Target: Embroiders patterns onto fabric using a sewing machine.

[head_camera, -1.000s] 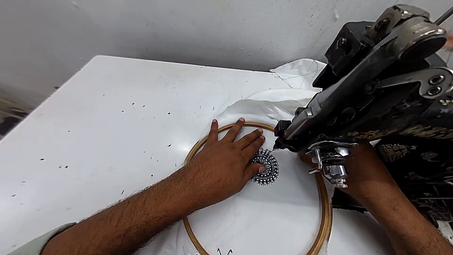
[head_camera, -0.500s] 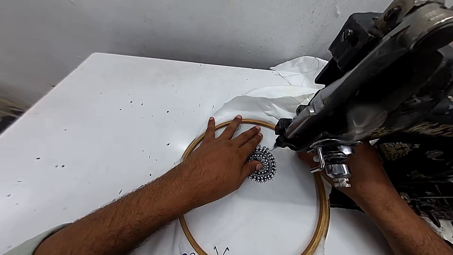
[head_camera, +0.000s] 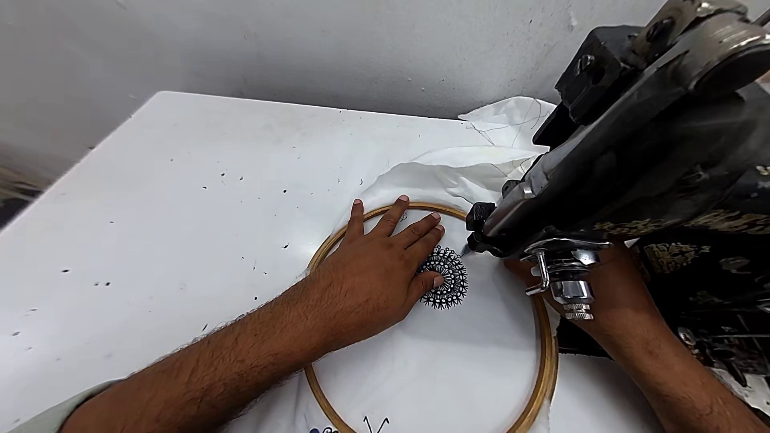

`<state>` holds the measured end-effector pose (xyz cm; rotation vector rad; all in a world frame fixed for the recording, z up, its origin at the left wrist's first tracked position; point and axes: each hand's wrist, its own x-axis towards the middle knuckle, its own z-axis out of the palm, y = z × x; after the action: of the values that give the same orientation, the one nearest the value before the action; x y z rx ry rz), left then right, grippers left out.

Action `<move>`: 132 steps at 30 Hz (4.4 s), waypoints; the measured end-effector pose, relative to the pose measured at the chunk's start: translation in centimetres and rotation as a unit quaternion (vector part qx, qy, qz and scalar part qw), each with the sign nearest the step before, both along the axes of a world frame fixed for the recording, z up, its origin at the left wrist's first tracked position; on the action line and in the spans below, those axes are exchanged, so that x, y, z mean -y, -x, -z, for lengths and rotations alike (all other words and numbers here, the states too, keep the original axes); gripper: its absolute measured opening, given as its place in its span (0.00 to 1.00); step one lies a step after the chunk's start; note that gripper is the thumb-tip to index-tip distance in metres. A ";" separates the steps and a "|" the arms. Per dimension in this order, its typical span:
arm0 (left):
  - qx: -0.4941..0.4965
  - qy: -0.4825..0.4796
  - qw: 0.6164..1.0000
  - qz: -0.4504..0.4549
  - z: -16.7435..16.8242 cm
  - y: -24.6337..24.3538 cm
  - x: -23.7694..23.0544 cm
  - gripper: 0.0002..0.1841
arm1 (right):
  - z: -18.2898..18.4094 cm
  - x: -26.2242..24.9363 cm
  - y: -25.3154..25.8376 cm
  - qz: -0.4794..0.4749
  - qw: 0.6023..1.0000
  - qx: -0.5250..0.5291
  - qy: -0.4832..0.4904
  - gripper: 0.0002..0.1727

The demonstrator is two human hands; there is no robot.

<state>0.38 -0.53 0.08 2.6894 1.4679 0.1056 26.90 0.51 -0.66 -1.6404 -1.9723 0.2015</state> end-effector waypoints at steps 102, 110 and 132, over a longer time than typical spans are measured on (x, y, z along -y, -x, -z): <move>-0.002 0.009 1.000 -0.005 -0.1 0.1 -0.2 0.34 | -0.8 0.1 0.0 0.026 0.999 0.007 0.046 0.11; 0.000 0.002 1.000 -0.006 0.0 0.1 -0.4 0.34 | -0.6 -0.2 -0.1 0.013 0.999 -0.007 0.032 0.12; -0.008 0.006 1.000 -0.010 0.0 0.3 -0.5 0.34 | -0.7 0.2 0.1 0.015 0.999 -0.012 0.037 0.11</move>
<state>0.10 -0.06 0.12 2.6725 1.4944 0.0775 26.85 0.36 0.02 -1.7048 -1.9426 0.2841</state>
